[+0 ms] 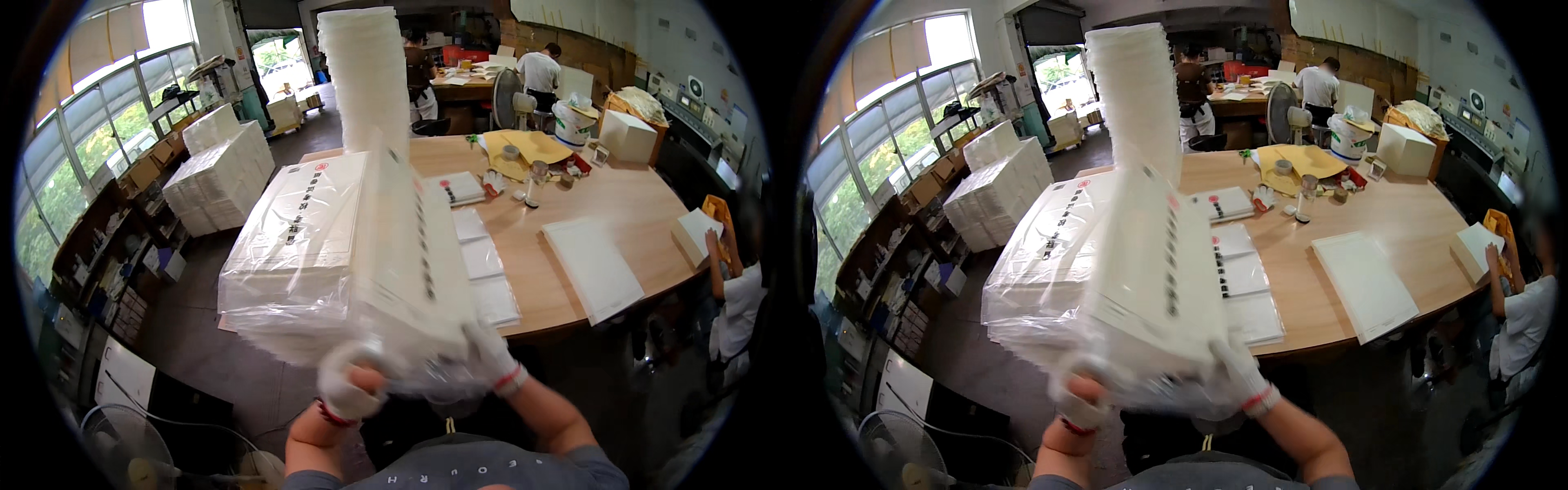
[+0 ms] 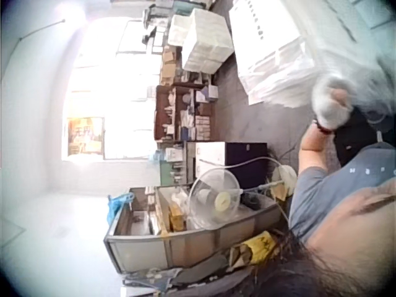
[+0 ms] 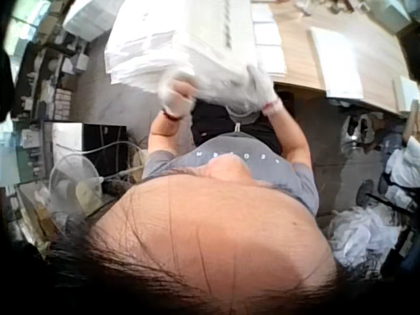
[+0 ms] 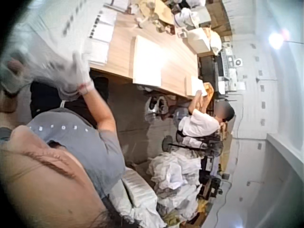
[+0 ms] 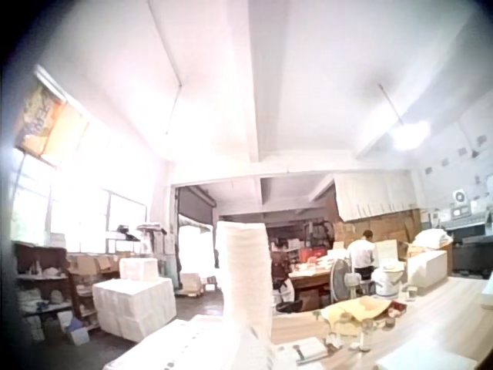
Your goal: The person repeatedly picks up white paper documents from a stack, places each into a clear plastic sleeve, and sets the sealed package on the table. The process is repeated continuously throughout the clip.
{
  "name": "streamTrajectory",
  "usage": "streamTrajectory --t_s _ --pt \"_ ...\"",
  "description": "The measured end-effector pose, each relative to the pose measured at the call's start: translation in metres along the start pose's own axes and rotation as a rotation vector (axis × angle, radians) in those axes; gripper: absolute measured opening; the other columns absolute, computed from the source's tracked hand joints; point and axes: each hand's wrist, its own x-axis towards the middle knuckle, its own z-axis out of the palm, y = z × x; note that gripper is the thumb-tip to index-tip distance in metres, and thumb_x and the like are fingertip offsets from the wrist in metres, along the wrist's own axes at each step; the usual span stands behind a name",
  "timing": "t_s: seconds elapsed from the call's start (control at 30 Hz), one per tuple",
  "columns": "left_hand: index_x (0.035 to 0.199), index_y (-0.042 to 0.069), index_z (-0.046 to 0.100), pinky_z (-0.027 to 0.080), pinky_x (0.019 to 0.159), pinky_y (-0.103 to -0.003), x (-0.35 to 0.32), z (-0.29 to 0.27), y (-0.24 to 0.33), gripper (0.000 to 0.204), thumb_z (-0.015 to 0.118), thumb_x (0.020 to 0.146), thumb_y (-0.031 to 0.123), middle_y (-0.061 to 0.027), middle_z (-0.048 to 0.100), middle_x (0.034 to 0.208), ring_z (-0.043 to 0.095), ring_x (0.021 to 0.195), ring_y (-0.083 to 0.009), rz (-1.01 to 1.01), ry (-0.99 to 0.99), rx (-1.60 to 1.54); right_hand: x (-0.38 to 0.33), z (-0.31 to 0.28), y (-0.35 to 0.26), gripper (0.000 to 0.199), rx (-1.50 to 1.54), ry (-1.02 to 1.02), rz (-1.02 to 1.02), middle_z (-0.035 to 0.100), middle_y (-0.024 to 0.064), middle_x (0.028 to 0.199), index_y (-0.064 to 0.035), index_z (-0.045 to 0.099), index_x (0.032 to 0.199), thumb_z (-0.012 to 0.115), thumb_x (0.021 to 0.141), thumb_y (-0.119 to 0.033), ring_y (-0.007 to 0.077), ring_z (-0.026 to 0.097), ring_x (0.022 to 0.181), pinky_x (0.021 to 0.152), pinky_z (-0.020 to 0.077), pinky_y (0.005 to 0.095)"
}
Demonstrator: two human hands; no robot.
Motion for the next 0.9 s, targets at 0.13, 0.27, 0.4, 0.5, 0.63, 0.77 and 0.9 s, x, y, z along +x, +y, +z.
streamTrajectory --t_s 0.13,0.27,0.4,0.5,0.63,0.77,0.9 --pt "0.075 0.008 0.048 0.036 0.059 -0.021 0.060 -0.053 -0.053 0.023 0.046 0.094 0.021 0.0004 0.048 0.075 0.043 0.066 -0.0068 -0.027 0.666 -0.563 0.086 0.068 -0.006 0.035 -0.238 -0.301 -0.133 0.055 0.0068 0.097 -0.0010 0.046 0.118 0.049 0.092 -0.024 0.0155 0.056 0.087 0.075 0.0507 0.0293" --pt "0.076 0.011 0.045 0.037 0.065 -0.023 0.062 -0.151 -0.124 0.011 0.043 0.086 0.007 0.0035 0.041 0.077 0.040 0.071 -0.0081 -0.201 0.814 -0.236 0.093 0.144 0.009 0.030 -0.288 -0.501 0.246 0.057 0.0070 0.082 -0.0015 0.049 0.114 0.047 0.093 -0.023 0.0141 0.058 0.063 0.059 0.0533 0.0278" --pt "0.087 0.011 0.049 0.042 0.083 -0.031 -0.009 -0.199 -0.169 0.005 0.048 0.087 0.016 0.0010 0.049 0.090 0.049 0.087 -0.0143 -0.367 0.679 -0.520 0.096 0.146 0.034 0.033 -0.427 -0.381 0.097 0.059 0.0073 0.082 -0.0002 0.050 0.117 0.048 0.093 -0.023 0.0134 0.059 0.061 0.058 0.0527 0.0259" --pt "0.104 0.007 0.054 0.043 0.085 -0.034 -0.059 -0.140 -0.167 0.021 0.043 0.090 0.018 -0.0019 0.053 0.096 0.051 0.092 -0.0182 -0.460 0.817 -0.442 0.091 0.099 0.058 0.034 -0.538 -0.320 -0.179 0.060 0.0044 0.083 -0.0020 0.051 0.117 0.048 0.093 -0.026 0.0110 0.058 0.065 0.057 0.0500 0.0229" --pt "0.092 0.005 0.057 0.048 0.069 -0.030 -0.205 -0.033 -0.216 0.017 0.043 0.083 0.009 -0.0058 0.059 0.086 0.057 0.074 -0.0163 -1.106 0.299 0.067 0.042 0.002 0.077 0.032 -0.440 -0.088 0.211 0.061 0.0037 0.084 -0.0042 0.053 0.116 0.047 0.094 -0.027 0.0085 0.058 0.070 0.060 0.0490 0.0214" --pt "0.081 0.002 0.057 0.048 0.069 -0.032 -0.165 0.098 -0.182 0.008 0.050 0.076 0.001 -0.0112 0.058 0.080 0.060 0.077 -0.0242 -0.653 -0.392 -0.030 -0.026 -0.093 0.088 0.031 -0.447 0.304 0.351 0.059 0.0062 0.084 -0.0048 0.054 0.115 0.050 0.093 -0.026 0.0132 0.059 0.067 0.063 0.0531 0.0279" --pt "0.092 0.006 0.055 0.045 0.076 -0.040 -0.103 0.192 -0.205 0.016 0.055 0.080 0.017 -0.0143 0.057 0.090 0.054 0.085 -0.0350 -0.559 -0.402 0.163 -0.068 -0.129 0.076 0.036 -0.393 0.506 0.411 0.057 0.0081 0.088 -0.0029 0.048 0.121 0.048 0.093 -0.025 0.0159 0.058 0.069 0.065 0.0540 0.0318"
